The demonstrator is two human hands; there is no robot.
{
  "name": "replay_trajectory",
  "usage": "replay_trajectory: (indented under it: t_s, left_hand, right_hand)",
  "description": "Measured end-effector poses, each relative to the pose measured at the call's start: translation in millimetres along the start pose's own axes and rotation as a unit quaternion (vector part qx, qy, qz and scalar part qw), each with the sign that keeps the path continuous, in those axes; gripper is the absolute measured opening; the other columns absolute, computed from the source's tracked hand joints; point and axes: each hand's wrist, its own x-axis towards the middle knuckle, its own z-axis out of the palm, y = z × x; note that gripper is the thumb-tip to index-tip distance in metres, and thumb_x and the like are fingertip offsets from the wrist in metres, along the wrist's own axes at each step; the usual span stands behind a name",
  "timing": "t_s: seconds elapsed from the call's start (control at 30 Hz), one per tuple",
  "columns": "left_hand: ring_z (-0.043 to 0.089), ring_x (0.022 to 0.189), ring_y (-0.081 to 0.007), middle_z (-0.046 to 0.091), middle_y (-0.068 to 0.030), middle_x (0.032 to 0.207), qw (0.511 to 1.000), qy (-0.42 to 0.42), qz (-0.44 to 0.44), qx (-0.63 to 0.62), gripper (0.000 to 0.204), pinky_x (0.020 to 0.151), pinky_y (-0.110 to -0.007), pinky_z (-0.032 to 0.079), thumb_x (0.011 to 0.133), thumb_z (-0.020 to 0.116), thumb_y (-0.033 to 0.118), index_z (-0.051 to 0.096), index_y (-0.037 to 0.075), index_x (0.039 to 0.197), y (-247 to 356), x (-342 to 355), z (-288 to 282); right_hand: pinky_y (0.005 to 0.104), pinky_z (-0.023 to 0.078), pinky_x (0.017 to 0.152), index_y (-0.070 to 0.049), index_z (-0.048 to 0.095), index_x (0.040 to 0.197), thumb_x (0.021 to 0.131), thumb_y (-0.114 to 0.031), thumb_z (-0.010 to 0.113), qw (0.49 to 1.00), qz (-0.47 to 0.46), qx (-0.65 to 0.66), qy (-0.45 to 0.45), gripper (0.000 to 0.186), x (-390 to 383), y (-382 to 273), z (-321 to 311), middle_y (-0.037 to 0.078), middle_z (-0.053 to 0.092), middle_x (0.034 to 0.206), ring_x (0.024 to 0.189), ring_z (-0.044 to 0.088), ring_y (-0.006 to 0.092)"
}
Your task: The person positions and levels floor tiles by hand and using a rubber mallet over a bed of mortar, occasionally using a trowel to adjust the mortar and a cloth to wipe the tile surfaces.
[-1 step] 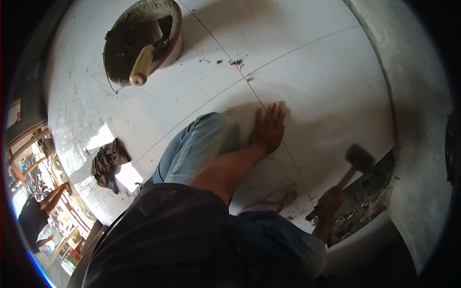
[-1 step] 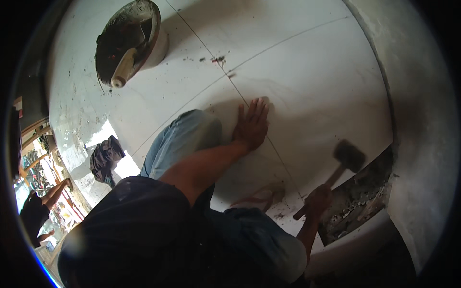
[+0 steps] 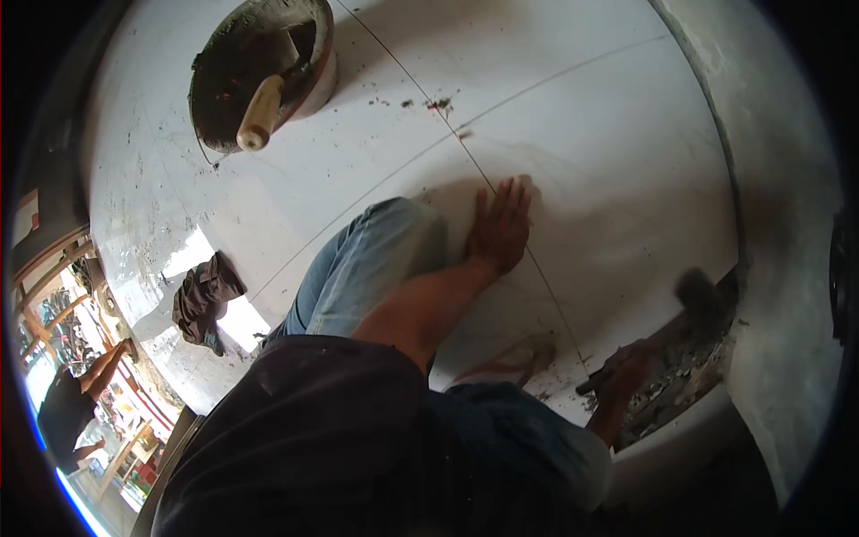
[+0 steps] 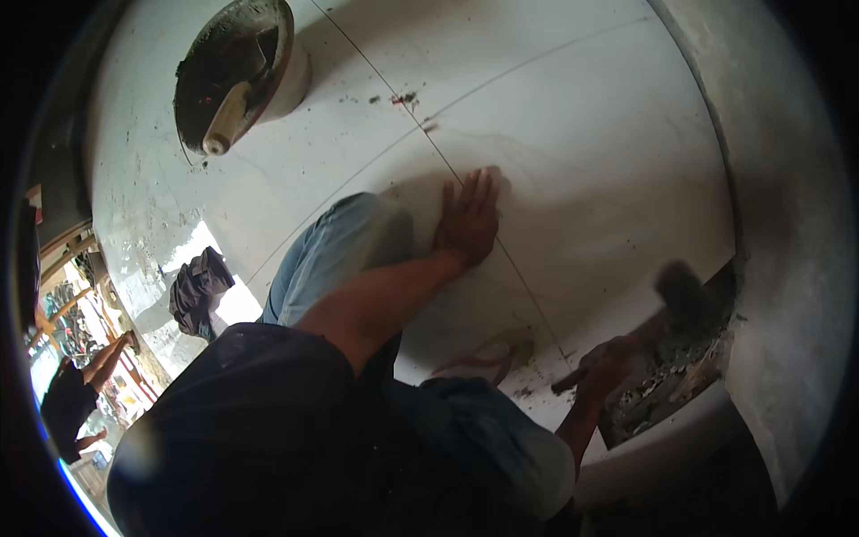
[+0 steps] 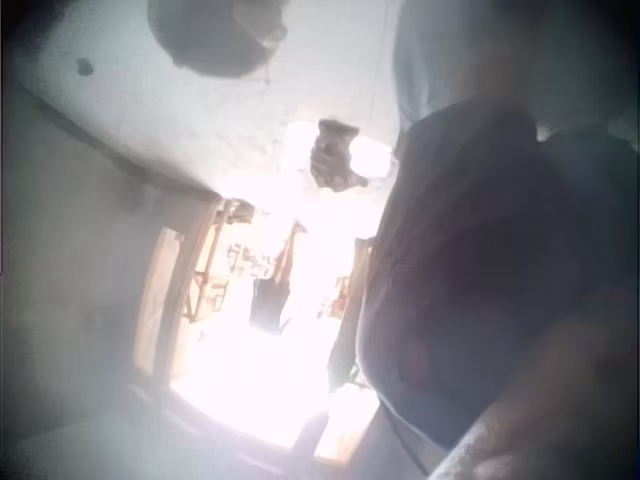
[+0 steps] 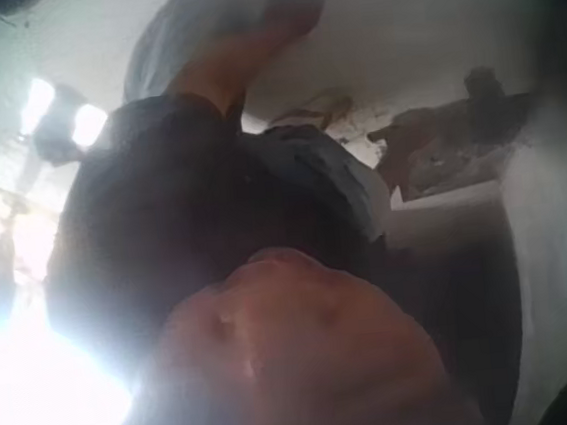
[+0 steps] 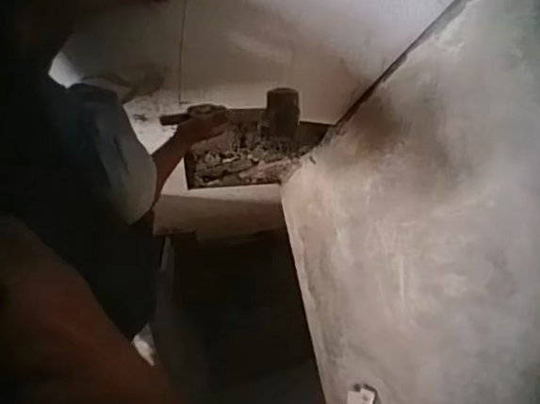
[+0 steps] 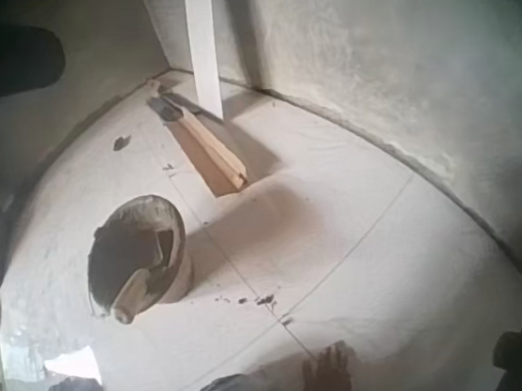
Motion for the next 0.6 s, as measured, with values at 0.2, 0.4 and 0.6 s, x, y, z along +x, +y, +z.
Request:
replay_trajectory:
  t_s: [0.2,0.4,0.6]
  left_hand:
    - [0.017,0.142,-0.0343,0.017,-0.0150,0.154,0.958,0.073,-0.264,-0.085,0.066,0.110,-0.063,0.009,0.090,0.046,0.036,0.027,0.003,0.144,7,30,-3]
    - [0.012,0.143,-0.0347,0.017,-0.0135,0.154,0.949,0.086,-0.303,0.001,0.073,0.108,-0.067,0.006,0.088,0.046,0.040,0.023,0.002,0.146,-11,49,-11]
    - [0.006,0.143,-0.0362,0.011,-0.0211,0.154,0.992,-0.017,-0.126,-0.023,0.076,0.111,-0.061,0.005,0.089,0.045,0.045,0.021,-0.001,0.145,13,-13,-6]
  right_hand:
    - [0.0309,0.050,0.055,-0.006,0.048,0.090,0.095,-0.031,0.050,0.890,0.096,0.431,0.112,0.026,0,-20,-33,0.007,0.054,0.074,0.064,0.055,0.0175]
    - [0.0268,0.033,0.033,-0.011,0.043,0.078,0.093,-0.059,0.044,0.765,0.164,0.620,0.068,0.050,-6,-71,-41,0.001,0.044,0.056,0.038,0.039,0.0073]
    - [0.0308,0.037,0.037,-0.005,0.052,0.078,0.094,-0.057,0.044,0.945,0.112,0.271,-0.147,0.055,-19,-44,2,0.002,0.046,0.058,0.042,0.042,0.0114]
